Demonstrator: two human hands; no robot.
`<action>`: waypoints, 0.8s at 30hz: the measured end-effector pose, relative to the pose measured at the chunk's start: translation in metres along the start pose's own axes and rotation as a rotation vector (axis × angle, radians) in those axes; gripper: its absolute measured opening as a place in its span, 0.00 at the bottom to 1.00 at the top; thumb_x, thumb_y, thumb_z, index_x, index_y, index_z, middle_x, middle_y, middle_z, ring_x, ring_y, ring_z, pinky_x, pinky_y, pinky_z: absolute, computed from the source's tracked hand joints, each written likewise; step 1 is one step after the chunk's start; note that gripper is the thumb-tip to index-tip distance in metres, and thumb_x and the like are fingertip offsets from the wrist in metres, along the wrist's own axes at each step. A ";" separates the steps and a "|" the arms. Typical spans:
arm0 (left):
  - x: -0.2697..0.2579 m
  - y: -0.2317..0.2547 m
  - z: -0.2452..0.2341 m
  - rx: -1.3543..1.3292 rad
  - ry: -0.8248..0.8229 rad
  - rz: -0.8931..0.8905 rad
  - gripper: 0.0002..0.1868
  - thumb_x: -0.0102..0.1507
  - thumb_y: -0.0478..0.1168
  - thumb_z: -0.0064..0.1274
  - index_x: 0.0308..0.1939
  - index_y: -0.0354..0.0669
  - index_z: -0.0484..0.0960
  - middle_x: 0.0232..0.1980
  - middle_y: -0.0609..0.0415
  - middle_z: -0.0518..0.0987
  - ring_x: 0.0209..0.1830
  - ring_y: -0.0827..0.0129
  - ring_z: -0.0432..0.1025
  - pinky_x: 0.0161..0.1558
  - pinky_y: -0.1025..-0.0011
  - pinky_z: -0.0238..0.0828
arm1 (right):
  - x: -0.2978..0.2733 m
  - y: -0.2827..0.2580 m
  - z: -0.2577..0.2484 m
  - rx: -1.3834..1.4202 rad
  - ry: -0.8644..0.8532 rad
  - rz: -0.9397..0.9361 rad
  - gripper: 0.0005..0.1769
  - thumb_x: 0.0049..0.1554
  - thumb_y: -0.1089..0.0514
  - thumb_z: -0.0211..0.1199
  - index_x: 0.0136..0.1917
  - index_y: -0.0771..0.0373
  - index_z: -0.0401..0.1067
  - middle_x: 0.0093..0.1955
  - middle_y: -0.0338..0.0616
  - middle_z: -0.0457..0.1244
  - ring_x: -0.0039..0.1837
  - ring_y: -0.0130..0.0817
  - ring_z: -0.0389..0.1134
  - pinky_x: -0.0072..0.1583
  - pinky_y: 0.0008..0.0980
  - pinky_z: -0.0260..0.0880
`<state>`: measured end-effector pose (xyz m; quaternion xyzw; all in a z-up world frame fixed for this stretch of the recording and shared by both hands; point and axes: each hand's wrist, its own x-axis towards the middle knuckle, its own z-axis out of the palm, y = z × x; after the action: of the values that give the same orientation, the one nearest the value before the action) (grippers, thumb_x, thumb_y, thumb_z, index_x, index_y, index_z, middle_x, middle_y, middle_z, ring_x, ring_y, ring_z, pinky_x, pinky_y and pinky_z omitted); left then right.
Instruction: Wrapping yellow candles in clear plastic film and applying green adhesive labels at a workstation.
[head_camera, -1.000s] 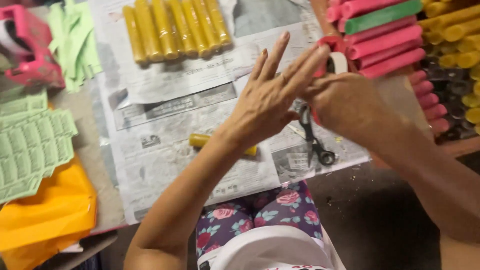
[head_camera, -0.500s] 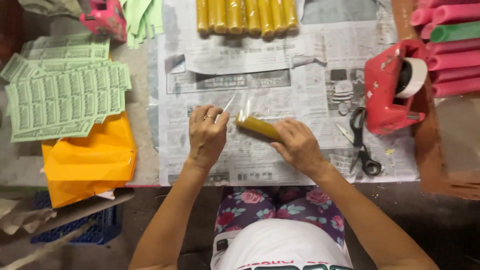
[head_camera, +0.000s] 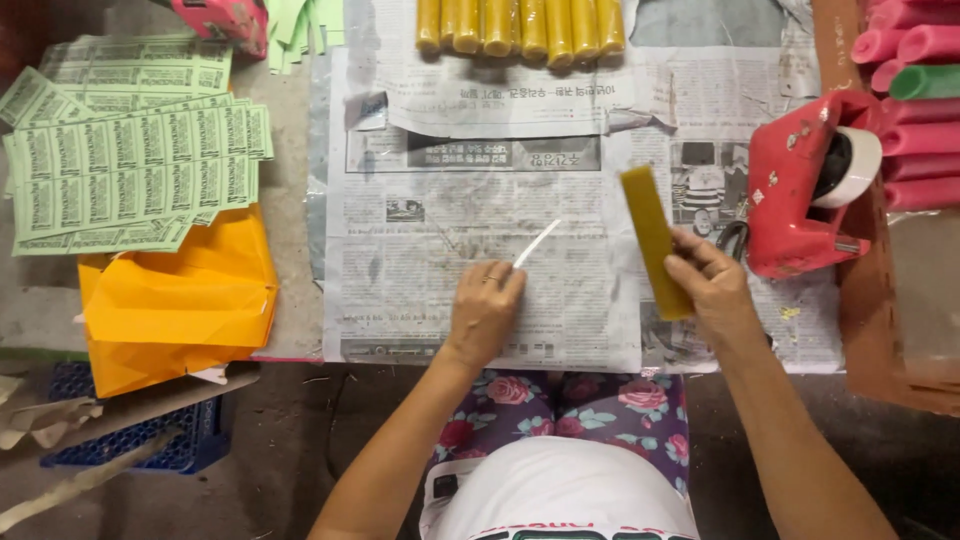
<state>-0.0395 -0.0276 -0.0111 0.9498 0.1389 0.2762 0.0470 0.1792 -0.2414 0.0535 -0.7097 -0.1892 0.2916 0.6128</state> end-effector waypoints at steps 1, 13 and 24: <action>0.002 0.009 0.009 -0.006 -0.001 0.004 0.06 0.62 0.35 0.56 0.41 0.51 0.81 0.43 0.52 0.81 0.48 0.57 0.77 0.48 0.62 0.72 | 0.005 -0.010 -0.002 -0.001 0.007 0.002 0.26 0.62 0.66 0.60 0.73 0.66 0.67 0.60 0.47 0.65 0.59 0.30 0.65 0.61 0.34 0.71; 0.017 0.045 0.001 0.070 0.098 -0.033 0.08 0.65 0.36 0.53 0.46 0.53 0.82 0.48 0.52 0.81 0.51 0.57 0.76 0.48 0.64 0.72 | 0.066 -0.037 0.060 -0.195 -0.612 -0.207 0.26 0.55 0.64 0.66 0.67 0.69 0.73 0.59 0.58 0.70 0.60 0.38 0.70 0.54 0.38 0.76; 0.006 0.017 0.039 0.006 0.175 -0.212 0.06 0.57 0.39 0.59 0.30 0.57 0.77 0.36 0.61 0.72 0.38 0.61 0.70 0.34 0.66 0.65 | 0.082 -0.025 0.045 -0.115 -0.516 -0.138 0.25 0.59 0.64 0.64 0.70 0.66 0.71 0.61 0.49 0.69 0.61 0.29 0.67 0.61 0.34 0.71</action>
<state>-0.0091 -0.0429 -0.0381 0.9021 0.2430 0.3513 0.0610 0.2150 -0.1516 0.0594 -0.6309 -0.4033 0.4089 0.5217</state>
